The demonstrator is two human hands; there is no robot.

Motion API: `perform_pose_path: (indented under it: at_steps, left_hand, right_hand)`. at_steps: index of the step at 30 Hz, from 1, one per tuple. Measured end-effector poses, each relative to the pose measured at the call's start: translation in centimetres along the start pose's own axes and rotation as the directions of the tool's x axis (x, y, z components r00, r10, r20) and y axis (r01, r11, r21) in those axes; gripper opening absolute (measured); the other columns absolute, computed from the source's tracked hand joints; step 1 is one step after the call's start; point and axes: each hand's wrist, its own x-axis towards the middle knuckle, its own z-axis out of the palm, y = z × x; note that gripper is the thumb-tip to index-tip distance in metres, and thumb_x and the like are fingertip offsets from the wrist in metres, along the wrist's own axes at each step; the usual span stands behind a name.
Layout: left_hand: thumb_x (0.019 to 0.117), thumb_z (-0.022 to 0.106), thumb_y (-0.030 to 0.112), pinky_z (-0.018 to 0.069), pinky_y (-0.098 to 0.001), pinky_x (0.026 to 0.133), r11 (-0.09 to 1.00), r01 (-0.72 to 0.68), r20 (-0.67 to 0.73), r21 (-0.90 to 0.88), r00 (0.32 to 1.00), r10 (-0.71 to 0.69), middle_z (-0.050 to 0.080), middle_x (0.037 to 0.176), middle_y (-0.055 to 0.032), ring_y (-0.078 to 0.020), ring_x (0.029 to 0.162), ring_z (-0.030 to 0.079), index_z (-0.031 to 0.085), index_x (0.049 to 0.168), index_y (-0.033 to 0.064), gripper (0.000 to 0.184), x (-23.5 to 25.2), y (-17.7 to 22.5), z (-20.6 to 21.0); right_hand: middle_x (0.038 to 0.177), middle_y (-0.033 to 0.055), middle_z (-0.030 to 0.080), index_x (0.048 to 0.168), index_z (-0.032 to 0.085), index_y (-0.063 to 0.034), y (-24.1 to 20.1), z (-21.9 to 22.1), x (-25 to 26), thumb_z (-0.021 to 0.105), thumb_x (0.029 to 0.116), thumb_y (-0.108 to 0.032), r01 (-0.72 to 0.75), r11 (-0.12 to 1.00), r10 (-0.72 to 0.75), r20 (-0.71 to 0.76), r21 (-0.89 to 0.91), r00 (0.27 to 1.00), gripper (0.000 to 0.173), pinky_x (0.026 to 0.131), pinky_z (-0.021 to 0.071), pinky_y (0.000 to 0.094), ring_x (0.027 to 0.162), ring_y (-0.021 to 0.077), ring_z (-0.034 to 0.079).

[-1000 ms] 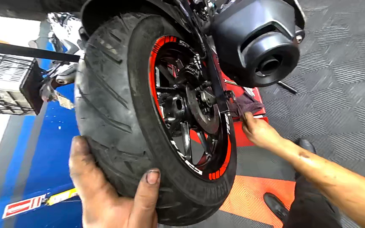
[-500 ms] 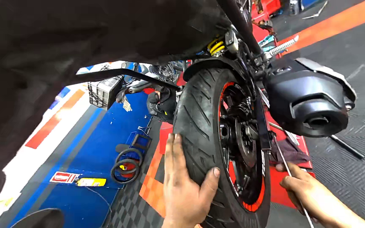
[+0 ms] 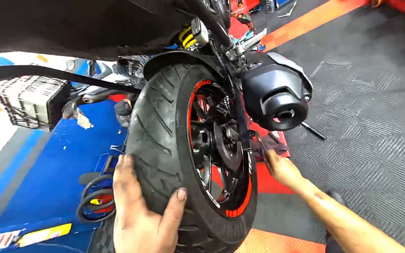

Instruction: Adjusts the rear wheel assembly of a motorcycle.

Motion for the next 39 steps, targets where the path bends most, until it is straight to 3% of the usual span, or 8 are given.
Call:
perform_pose_path:
  at_steps: [8, 14, 20, 23, 26, 30, 34, 39]
  left_hand:
    - [0.0814, 0.055, 0.080, 0.0366, -0.0427, 0.120, 0.998, -0.011, -0.017, -0.055, 1.000, 0.010, 0.027, 0.163, -0.0275, -0.0269, 0.150, 0.036, 0.021, 0.161, -0.0019, 0.119, 0.2, -0.2, 0.4]
    - [0.0813, 0.056, 0.081, 0.0359, -0.0418, 0.121, 0.999, 0.003, -0.031, -0.051, 1.000, -0.004, 0.028, 0.164, -0.0244, -0.0255, 0.151, 0.035, 0.022, 0.161, 0.0010, 0.118, 0.2, -0.2, 0.5]
    - [0.0807, 0.056, 0.081, 0.0380, -0.0413, 0.120, 0.999, 0.010, -0.022, -0.051, 1.000, -0.011, 0.029, 0.164, -0.0241, -0.0234, 0.149, 0.038, 0.021, 0.162, 0.0010, 0.119, 0.1, -0.1, 0.4]
    - [0.0804, 0.057, 0.080, 0.0384, -0.0420, 0.119, 0.998, -0.005, -0.026, -0.059, 1.000, 0.003, 0.030, 0.163, -0.0252, -0.0243, 0.148, 0.039, 0.021, 0.161, -0.0005, 0.119, 0.2, -0.4, 0.5]
    - [0.0799, 0.057, 0.080, 0.0391, -0.0428, 0.119, 0.998, -0.007, -0.023, -0.066, 1.000, 0.005, 0.030, 0.163, -0.0242, -0.0250, 0.148, 0.039, 0.021, 0.162, 0.0010, 0.119, 0.1, -0.5, 0.6]
    - [0.0805, 0.059, 0.078, 0.0388, -0.0424, 0.119, 0.996, -0.025, -0.020, -0.090, 1.000, 0.024, 0.028, 0.163, -0.0260, -0.0259, 0.149, 0.038, 0.020, 0.161, -0.0005, 0.119, 0.1, -0.8, 0.6]
    - [0.0816, 0.060, 0.076, 0.0356, -0.0420, 0.122, 0.993, -0.048, -0.011, -0.106, 0.999, 0.047, 0.025, 0.164, -0.0277, -0.0277, 0.151, 0.034, 0.020, 0.161, -0.0020, 0.118, 0.2, -1.0, 0.6]
    - [0.0830, 0.060, 0.077, 0.0341, -0.0414, 0.123, 0.993, -0.041, -0.005, -0.114, 0.999, 0.041, 0.025, 0.163, -0.0295, -0.0277, 0.151, 0.034, 0.017, 0.161, -0.0044, 0.120, 0.3, -0.7, 0.5]
  right_hand:
    - [0.112, 0.0222, 0.069, 0.127, 0.061, -0.0051, 3.1, -0.9, 8.5, 0.058, 0.1013, -0.018, 0.164, 0.977, -0.169, -0.026, -0.134, 0.985, 0.029, 0.078, 0.0574, 0.0637, 0.098, 0.0426, 0.070]
    - [0.114, 0.0147, 0.070, 0.115, 0.069, -0.0134, 3.8, -0.4, 13.3, 0.051, 0.1045, -0.032, 0.277, 0.957, -0.287, -0.156, -0.082, 0.945, 0.028, 0.094, 0.0512, 0.0643, 0.113, 0.0335, 0.066]
    - [0.086, 0.0151, 0.067, 0.123, 0.056, -0.0065, -1.9, -2.7, 0.8, 0.054, 0.1010, -0.023, -0.046, 0.996, 0.030, 0.196, 0.077, 0.980, 0.027, 0.067, 0.0579, 0.0545, 0.077, 0.0340, 0.069]
    - [0.073, 0.0031, 0.058, 0.121, 0.050, -0.0124, -7.5, -7.5, -4.5, 0.047, 0.1021, -0.022, -0.451, 0.636, 0.070, 0.536, 0.626, 0.841, 0.022, 0.044, 0.0480, 0.0306, 0.051, 0.0144, 0.056]
    - [0.069, 0.0009, 0.051, 0.115, 0.043, -0.0157, -9.7, -9.3, -5.7, 0.048, 0.1002, -0.017, -0.639, 0.232, -0.013, 0.659, 0.734, 0.752, 0.015, 0.038, 0.0413, 0.0243, 0.046, 0.0105, 0.050]
    - [0.068, 0.0051, 0.058, 0.116, 0.050, -0.0158, -6.6, -2.9, -8.3, 0.047, 0.0969, -0.024, -0.464, 0.489, 0.125, 0.467, 0.739, 0.875, 0.021, 0.041, 0.0492, 0.0377, 0.047, 0.0199, 0.057]
    - [0.075, 0.0058, 0.063, 0.116, 0.057, -0.0107, -1.2, 2.0, -5.1, 0.048, 0.0994, -0.021, -0.178, 0.901, 0.126, 0.156, 0.397, 0.980, 0.021, 0.057, 0.0569, 0.0466, 0.061, 0.0228, 0.065]
    - [0.092, 0.0195, 0.067, 0.119, 0.056, -0.0018, 1.6, 1.1, 3.5, 0.056, 0.1013, -0.020, 0.039, 0.997, -0.033, 0.081, -0.068, 0.996, 0.025, 0.069, 0.0579, 0.0588, 0.083, 0.0396, 0.071]
